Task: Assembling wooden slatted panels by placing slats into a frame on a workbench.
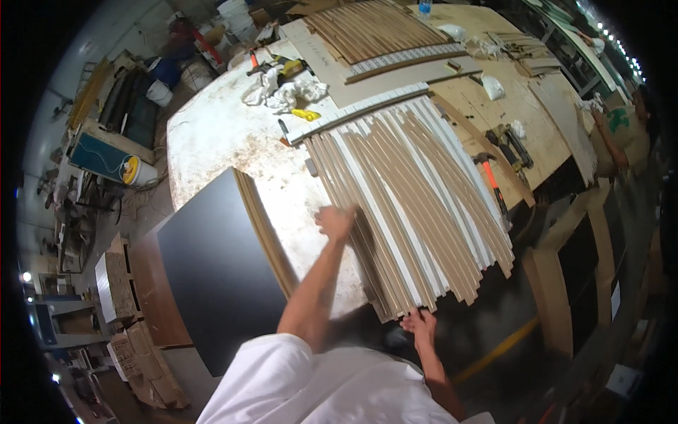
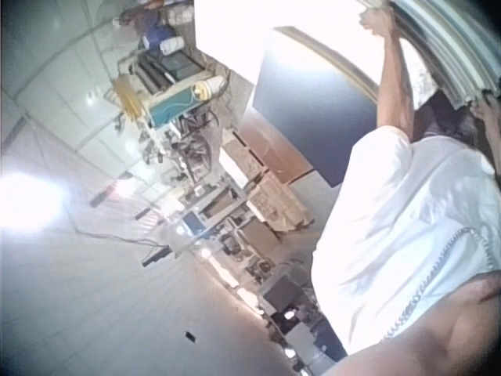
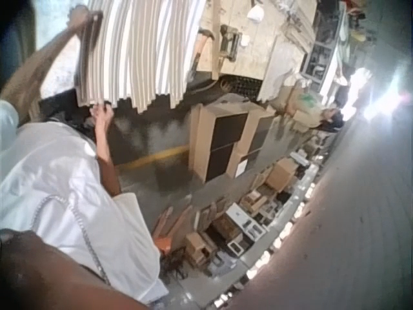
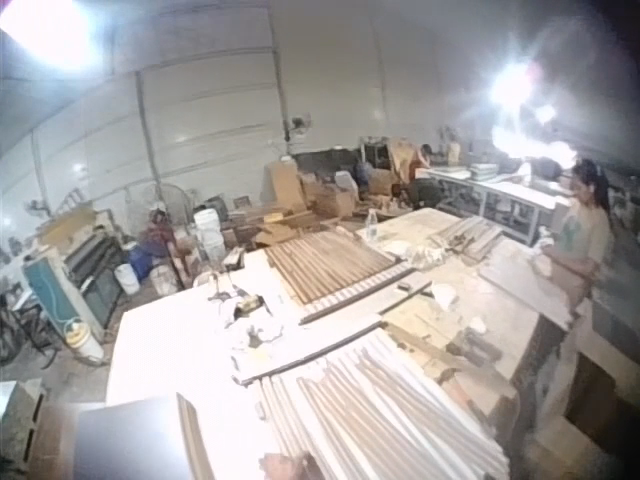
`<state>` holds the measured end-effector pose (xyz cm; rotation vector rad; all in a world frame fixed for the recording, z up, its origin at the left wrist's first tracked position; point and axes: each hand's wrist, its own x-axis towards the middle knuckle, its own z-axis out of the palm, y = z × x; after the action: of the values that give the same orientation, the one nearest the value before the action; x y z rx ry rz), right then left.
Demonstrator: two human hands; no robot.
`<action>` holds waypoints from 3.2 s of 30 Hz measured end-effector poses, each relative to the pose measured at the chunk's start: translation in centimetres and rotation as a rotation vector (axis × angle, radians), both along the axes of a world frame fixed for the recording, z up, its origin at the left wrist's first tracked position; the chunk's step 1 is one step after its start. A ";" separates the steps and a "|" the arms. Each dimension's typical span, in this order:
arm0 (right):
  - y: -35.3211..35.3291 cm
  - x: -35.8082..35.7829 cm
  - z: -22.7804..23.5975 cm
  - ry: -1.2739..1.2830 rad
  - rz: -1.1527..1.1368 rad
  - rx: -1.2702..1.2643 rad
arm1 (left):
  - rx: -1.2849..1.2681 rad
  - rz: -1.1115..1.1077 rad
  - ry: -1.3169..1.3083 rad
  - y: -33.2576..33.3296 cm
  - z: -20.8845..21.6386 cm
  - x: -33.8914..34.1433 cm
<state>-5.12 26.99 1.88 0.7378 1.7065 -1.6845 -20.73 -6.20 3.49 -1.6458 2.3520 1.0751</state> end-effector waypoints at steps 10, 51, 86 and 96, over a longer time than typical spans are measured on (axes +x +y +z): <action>-0.5 -0.3 1.3 0.044 -0.096 -0.157 | -0.273 -0.039 0.193 -6.2 -4.2 2.5; 9.2 -0.2 0.2 0.023 0.312 -0.314 | 0.107 0.129 -0.165 5.2 2.3 -0.9; 6.9 -6.2 1.4 0.052 -0.429 -0.195 | 0.213 0.026 0.440 -1.2 -0.1 6.9; 9.7 -3.1 0.6 0.034 0.279 -0.302 | -0.119 -0.214 0.103 6.1 2.2 1.5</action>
<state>-8.19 36.67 2.52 0.3174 1.4541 -1.7090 -19.22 -0.13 5.68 -1.3605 2.6320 1.0201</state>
